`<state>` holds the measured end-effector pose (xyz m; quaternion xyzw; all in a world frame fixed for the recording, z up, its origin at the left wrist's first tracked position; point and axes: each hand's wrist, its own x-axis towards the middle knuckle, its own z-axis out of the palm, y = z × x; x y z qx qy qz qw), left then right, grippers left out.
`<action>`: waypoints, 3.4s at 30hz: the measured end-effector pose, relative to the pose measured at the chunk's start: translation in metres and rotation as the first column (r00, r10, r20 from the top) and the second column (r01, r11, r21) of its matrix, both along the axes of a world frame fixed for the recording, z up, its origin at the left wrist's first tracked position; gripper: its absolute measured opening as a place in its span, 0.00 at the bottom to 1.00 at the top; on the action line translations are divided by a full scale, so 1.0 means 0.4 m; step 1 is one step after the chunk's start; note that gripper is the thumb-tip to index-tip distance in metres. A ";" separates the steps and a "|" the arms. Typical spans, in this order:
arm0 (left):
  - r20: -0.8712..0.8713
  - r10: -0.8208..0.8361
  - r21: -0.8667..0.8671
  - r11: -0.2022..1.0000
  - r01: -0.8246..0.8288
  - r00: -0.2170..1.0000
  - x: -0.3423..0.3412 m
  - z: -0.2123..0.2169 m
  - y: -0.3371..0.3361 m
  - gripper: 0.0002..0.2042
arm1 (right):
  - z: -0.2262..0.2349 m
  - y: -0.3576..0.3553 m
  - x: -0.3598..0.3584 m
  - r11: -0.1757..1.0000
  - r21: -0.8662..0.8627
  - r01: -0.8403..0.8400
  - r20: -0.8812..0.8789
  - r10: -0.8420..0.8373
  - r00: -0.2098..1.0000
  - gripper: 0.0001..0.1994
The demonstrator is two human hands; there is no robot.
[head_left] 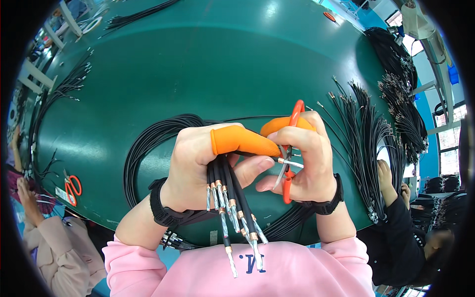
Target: The person is trimming and preparing bundles of black cables using scissors at an assembly station.
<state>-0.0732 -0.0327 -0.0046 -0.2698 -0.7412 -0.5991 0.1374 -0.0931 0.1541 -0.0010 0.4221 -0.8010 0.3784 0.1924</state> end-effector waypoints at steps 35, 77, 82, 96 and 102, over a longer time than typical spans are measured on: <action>-0.179 0.162 -0.206 0.958 -0.198 0.970 -0.006 0.007 0.040 0.06 | 0.063 0.058 0.019 0.973 -0.224 -0.061 0.071 0.078 0.994 0.18; -0.046 -0.095 -0.085 0.992 0.091 0.994 -0.007 -0.006 0.020 0.07 | 0.087 0.002 0.012 0.975 -0.200 -0.097 0.147 0.128 0.981 0.13; -0.017 -0.049 -0.086 0.995 0.047 0.999 -0.001 0.000 0.012 0.07 | 0.059 -0.009 0.006 0.857 -0.499 0.129 0.555 0.202 0.807 0.16; -0.029 0.080 -0.024 0.996 -0.080 0.996 0.005 -0.005 0.013 0.12 | 0.030 0.031 0.044 0.705 -0.700 0.111 0.432 0.294 0.853 0.25; -0.183 0.079 -0.004 0.997 -0.081 0.980 -0.002 -0.008 0.019 0.10 | 0.019 0.007 0.061 0.836 -0.549 -0.001 0.363 0.239 0.901 0.24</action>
